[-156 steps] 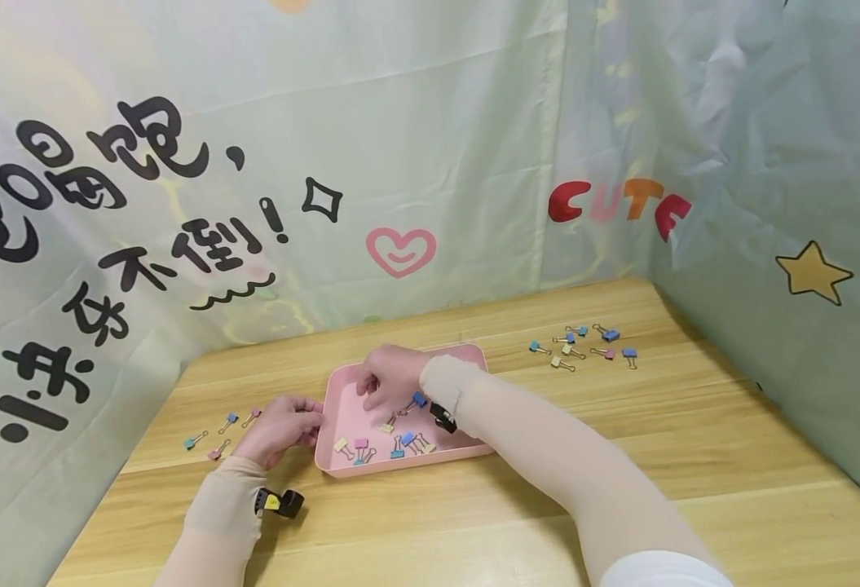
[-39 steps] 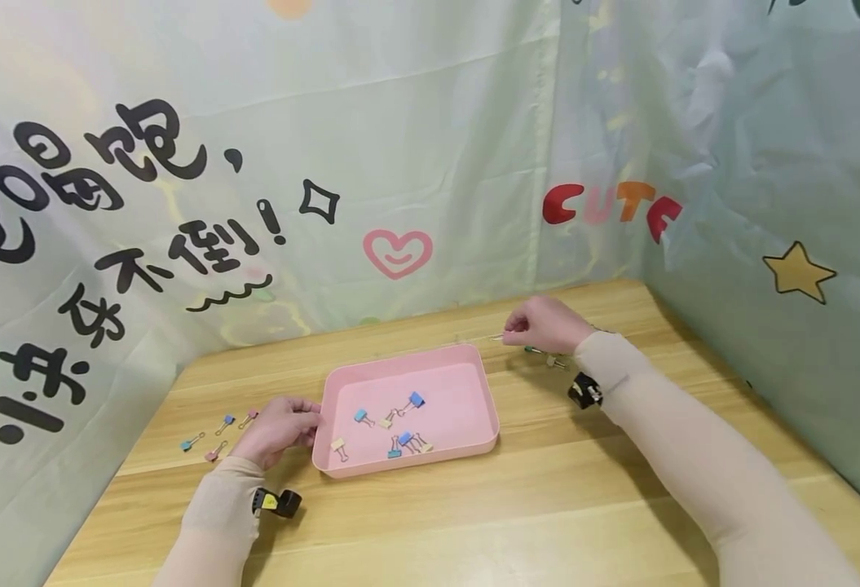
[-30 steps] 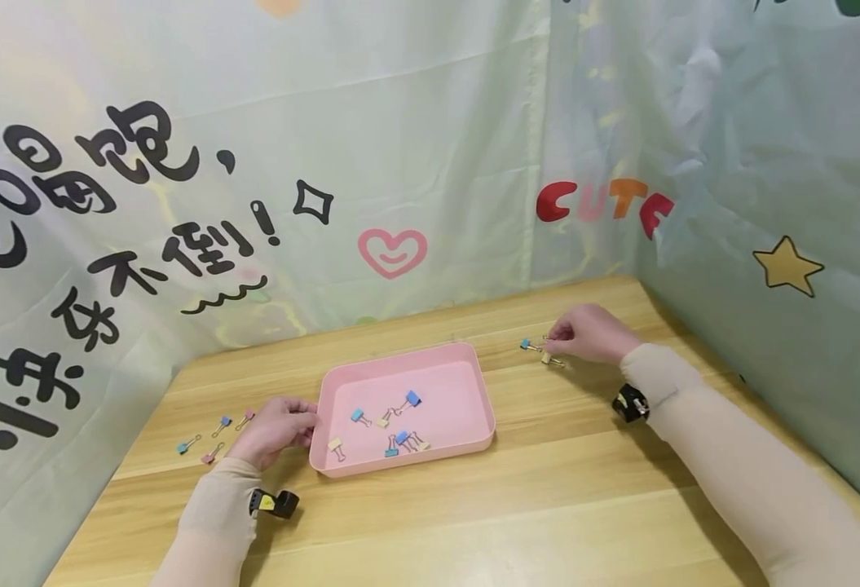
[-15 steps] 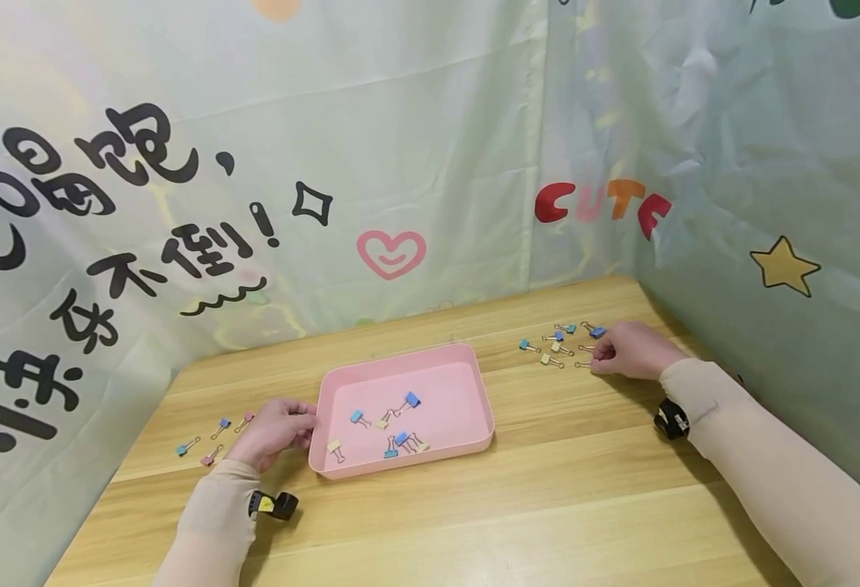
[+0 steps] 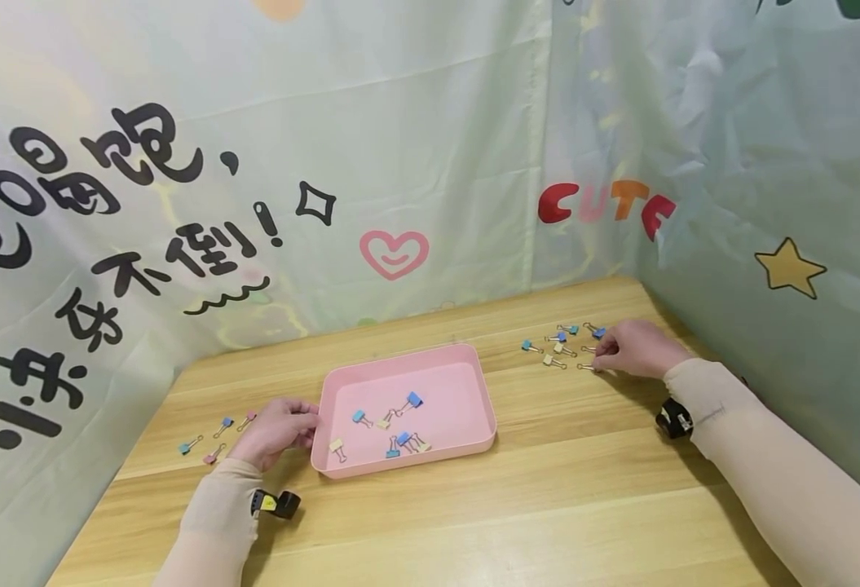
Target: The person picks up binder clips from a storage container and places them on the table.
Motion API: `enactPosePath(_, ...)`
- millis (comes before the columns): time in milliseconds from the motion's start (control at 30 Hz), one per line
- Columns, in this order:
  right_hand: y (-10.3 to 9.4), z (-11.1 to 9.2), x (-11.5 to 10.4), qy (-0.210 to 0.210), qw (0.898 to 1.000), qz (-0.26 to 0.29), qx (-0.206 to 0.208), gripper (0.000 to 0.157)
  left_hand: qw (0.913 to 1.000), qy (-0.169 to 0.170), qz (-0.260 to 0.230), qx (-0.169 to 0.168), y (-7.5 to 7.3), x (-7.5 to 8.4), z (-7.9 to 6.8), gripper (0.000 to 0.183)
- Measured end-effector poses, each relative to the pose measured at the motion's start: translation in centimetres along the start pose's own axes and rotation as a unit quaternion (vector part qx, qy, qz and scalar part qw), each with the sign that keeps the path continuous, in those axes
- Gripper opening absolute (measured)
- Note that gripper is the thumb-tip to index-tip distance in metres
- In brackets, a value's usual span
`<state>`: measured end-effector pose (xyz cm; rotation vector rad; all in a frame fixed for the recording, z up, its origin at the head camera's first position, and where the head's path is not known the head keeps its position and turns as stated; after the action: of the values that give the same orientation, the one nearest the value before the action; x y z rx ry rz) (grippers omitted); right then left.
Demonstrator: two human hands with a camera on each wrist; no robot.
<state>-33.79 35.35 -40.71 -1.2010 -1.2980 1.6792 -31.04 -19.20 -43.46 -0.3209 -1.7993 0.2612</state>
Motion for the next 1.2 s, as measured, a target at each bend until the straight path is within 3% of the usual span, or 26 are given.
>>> enactPosePath(167,-0.7,0.4,-0.4,-0.003,1.000,-0.006,0.020,0.009,1.0000,0.000,-0.003,0.002,0.0,0.1,0.1,0.018)
enactPosePath(633,-1.7,2.5,-3.5,0.015,0.998,0.060,-0.011,0.029,1.0000,-0.001,-0.002,0.005,0.0,0.2,0.1,0.016)
enactPosePath(867,-2.2,4.4,-6.0,-0.026,0.999,0.036,0.030,0.027,1.0000,-0.003,-0.001,0.007,0.0,0.0,0.1,0.015)
enactPosePath(1200,-1.9,7.4,-10.4,-0.070,0.996,0.036,0.031,0.025,1.0000,-0.001,-0.005,0.006,0.0,0.0,0.2,0.015)
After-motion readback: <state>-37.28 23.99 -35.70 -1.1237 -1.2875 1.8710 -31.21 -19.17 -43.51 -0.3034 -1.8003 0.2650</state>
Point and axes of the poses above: each hand's wrist, its own z-axis towards the middle knuckle, its own y-axis out of the palm, x = y × z, the point moved 7 cm from there along z, towards the middle knuckle, and after that the axes turned 6 degrees about -z, right-handed, at the moved point
